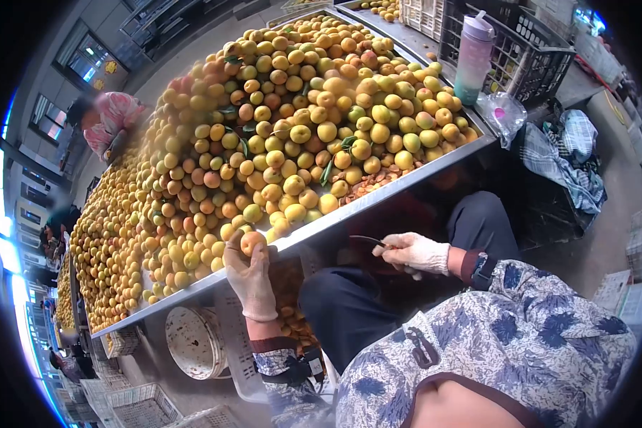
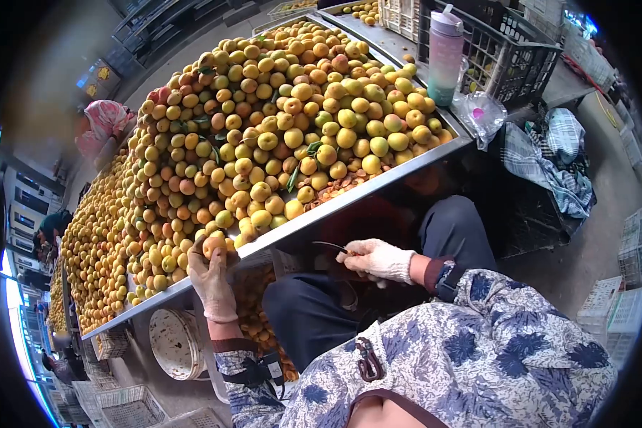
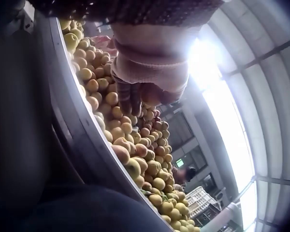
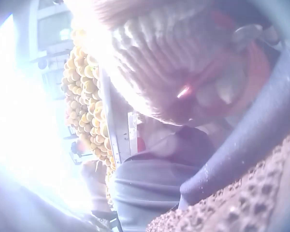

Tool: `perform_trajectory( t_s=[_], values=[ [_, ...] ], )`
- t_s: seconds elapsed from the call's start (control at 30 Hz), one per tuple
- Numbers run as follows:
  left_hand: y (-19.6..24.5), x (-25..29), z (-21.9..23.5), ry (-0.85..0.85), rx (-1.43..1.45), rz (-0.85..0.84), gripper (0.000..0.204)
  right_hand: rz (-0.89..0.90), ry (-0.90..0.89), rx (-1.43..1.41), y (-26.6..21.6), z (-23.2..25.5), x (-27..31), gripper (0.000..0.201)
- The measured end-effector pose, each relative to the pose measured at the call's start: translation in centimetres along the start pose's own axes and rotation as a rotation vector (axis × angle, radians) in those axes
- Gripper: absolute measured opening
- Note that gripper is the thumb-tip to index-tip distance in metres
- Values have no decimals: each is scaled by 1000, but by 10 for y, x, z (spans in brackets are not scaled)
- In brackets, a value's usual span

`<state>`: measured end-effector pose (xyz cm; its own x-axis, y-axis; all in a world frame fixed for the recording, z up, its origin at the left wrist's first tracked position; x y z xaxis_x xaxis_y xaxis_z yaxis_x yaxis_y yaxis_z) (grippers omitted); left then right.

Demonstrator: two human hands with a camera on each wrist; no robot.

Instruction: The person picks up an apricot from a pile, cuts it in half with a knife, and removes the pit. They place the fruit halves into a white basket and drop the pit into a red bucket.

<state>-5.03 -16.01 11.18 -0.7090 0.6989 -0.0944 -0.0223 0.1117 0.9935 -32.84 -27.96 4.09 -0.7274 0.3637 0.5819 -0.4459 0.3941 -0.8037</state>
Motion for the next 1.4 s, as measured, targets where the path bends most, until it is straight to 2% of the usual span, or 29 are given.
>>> perform_trajectory(
  t_s=[0.07, 0.13, 0.2, 0.27, 0.3, 0.33, 0.37, 0.43, 0.5, 0.53, 0.6, 0.63, 0.67, 0.73, 0.87, 0.97, 1.03, 1.07, 1.13, 1.17, 1.23, 1.27, 1.37, 1.4],
  values=[
    [4, 28, -27, -110, 156, 11, 61, 169, 85, -69, -29, -12, 15, 33],
    [9, 49, -53, -149, 168, 132, 59, 298, 134, -73, -62, -25, 36, 38],
    [4, 62, -73, -222, 89, 100, 62, 440, 142, -58, -80, -35, 47, 43],
    [2, 71, -96, -330, 189, 61, 74, 623, 287, 24, -82, -44, 48, 49],
    [12, 79, -106, -394, 53, 58, 86, 716, 344, 40, -78, -45, 47, 50],
    [11, 82, -118, -393, 33, -45, 85, 809, 395, 57, -74, -45, 49, 52],
    [5, 82, -127, -409, 71, -72, 81, 830, 450, 68, -71, -43, 53, 52],
    [9, 88, -140, -432, 108, -100, 77, 794, 472, 30, -74, -39, 75, 52],
    [18, 98, -145, -434, 507, 262, 57, 752, 476, -58, -71, -33, 82, 52],
    [22, 101, -144, -438, 500, 263, 57, 754, 478, -65, -68, -29, 81, 52],
    [31, 108, -140, -534, -526, -195, 48, 769, 535, -10, -63, -21, 78, 52],
    [31, 106, -139, -561, -671, -327, 39, 818, 514, -65, -63, -19, 73, 52],
    [25, 106, -141, -560, -678, -328, 39, 820, 511, -71, -59, -16, 73, 52],
    [8, 109, -145, -531, 616, 322, 39, 717, 528, 53, -68, -18, 90, 55],
    [2, 105, -145, -516, 619, 335, 42, 810, 591, 236, -59, -21, 88, 60],
    [-4, 103, -144, -436, 557, 395, 45, 664, 584, 396, -62, -26, 99, 65],
    [2, 108, -147, -630, 696, 372, 59, 634, 586, 407, -63, -26, 101, 66],
    [2, 109, -149, -636, 689, 380, 59, 607, 581, 427, -63, -26, 103, 67],
    [1, 111, -152, -538, 591, 288, 43, 573, 579, 431, -61, -26, 102, 69],
    [-4, 110, -151, -540, 590, 290, 43, 607, 599, 448, -57, -25, 97, 70],
    [-13, 106, -150, -421, 303, 203, 44, 641, 616, 467, -55, -26, 94, 71],
    [-15, 108, -149, -419, 302, 204, 44, 638, 623, 468, -54, -28, 94, 71],
    [4, 121, -153, -357, 200, 25, 57, 623, 616, 489, -56, -32, 98, 70],
    [4, 121, -152, -356, 200, 26, 57, 612, 607, 509, -57, -33, 99, 69]
  ],
)
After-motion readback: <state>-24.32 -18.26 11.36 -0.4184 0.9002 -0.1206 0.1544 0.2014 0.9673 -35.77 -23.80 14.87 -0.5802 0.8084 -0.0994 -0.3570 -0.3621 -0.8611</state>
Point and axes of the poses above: each hand's wrist, its own x-axis away from the middle knuckle, its own z-axis out of the back of the hand, y = z × x, the point moved 2 cm from there along -x, towards the middle knuckle
